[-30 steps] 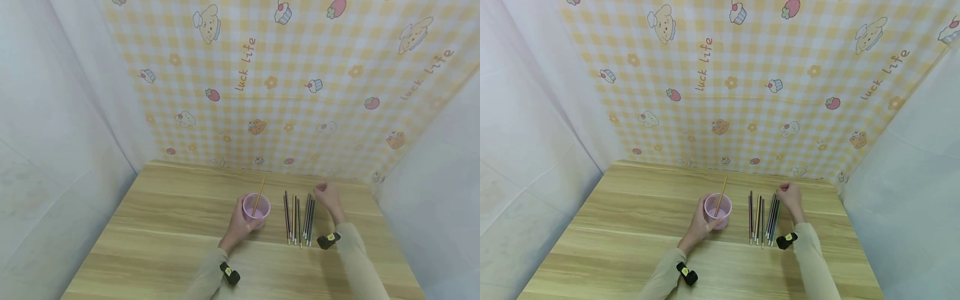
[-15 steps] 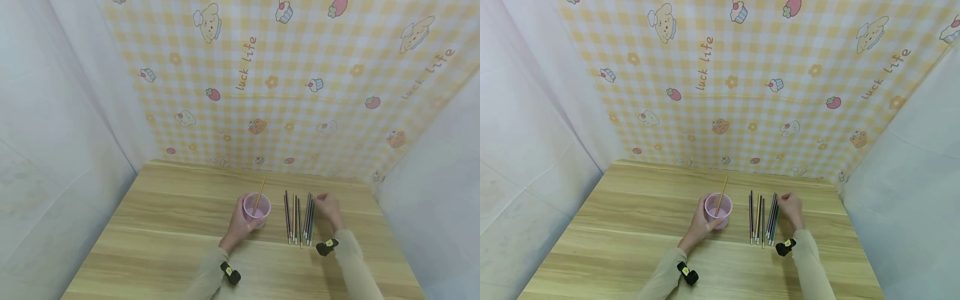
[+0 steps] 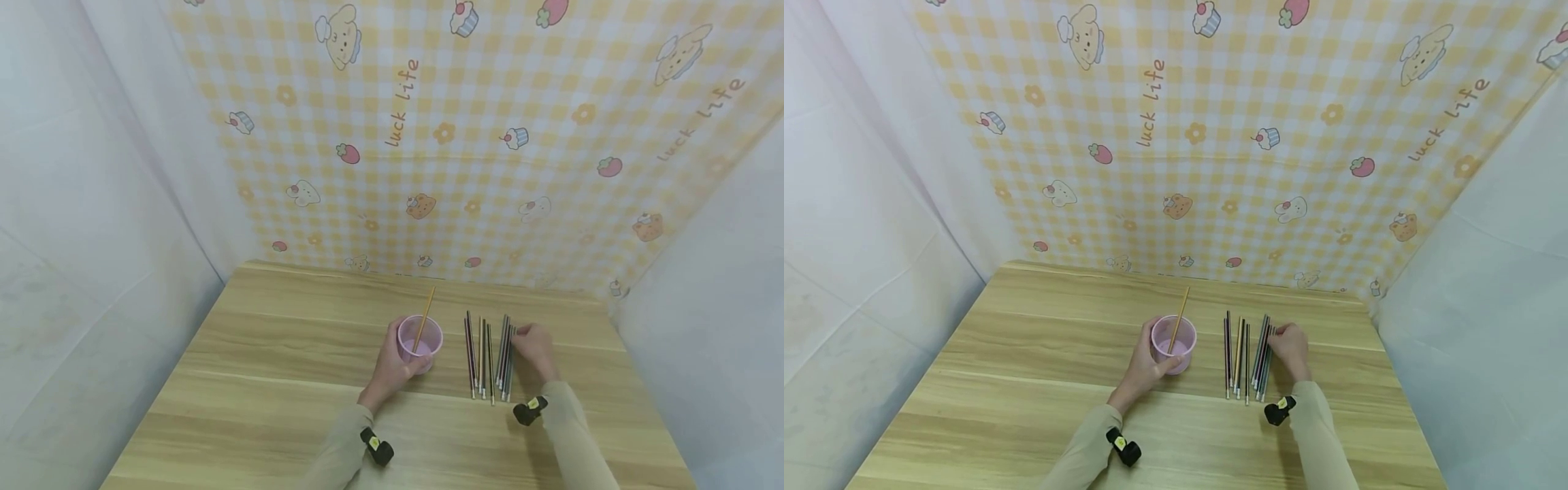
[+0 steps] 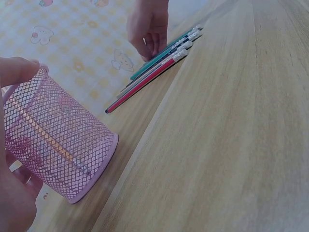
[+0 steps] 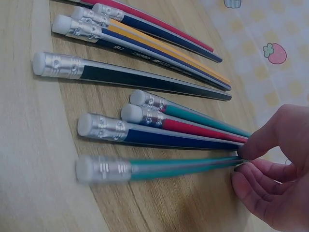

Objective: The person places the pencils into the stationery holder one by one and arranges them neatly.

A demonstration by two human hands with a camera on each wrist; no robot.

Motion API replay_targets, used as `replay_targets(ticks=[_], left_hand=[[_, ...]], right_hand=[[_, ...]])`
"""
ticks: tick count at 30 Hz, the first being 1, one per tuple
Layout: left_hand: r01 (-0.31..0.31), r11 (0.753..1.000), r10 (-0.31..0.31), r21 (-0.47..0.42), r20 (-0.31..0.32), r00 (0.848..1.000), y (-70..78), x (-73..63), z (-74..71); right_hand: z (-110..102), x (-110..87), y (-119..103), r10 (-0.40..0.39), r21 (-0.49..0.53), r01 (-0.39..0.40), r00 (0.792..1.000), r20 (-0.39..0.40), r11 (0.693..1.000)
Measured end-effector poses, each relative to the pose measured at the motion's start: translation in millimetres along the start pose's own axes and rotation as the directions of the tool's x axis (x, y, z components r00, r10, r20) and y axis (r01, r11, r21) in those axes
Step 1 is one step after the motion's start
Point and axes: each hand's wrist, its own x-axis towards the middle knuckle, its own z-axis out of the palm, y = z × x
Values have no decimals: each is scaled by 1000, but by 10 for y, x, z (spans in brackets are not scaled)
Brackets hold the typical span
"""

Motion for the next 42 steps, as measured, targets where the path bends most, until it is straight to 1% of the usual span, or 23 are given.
replay_targets(ticks=[5,9,13,20,23,26,30,32,37,42], left_hand=[[-8,1000,8,1,1,1000,10,-7,-2],[-22,1000,22,3,2,1000,0,-9,-2],[-19,1000,19,2,2,1000,-5,-8,-2],[-5,1000,6,-15,3,1000,-8,2,0],[-6,1000,6,-7,1,1000,-8,5,-1],[-15,1000,15,2,-7,1000,-4,9,-2],[-32,999,31,-20,-20,999,6,10,5],[-31,999,31,-40,-21,999,-5,10,3],[-26,1000,25,-17,-8,1000,-11,10,-10],[-26,1000,26,0,1,1000,-19,4,-15]], right_hand=[[-9,3,-23,-7,-49,7,1000,3,999],[-28,-6,-49,-6,-56,8,999,39,998],[-39,-15,-69,-11,-92,17,998,61,996],[-49,0,-43,3,-86,5,995,98,996],[-93,-8,-67,12,-86,-4,996,86,996],[-169,-42,-144,10,-65,-5,997,71,998],[-270,-89,-273,-41,-33,41,999,20,999],[-304,-97,-321,-70,-42,70,998,-8,997],[-363,-106,-416,-111,-42,109,992,-55,993],[-427,-139,-553,-136,14,138,985,-105,990]])
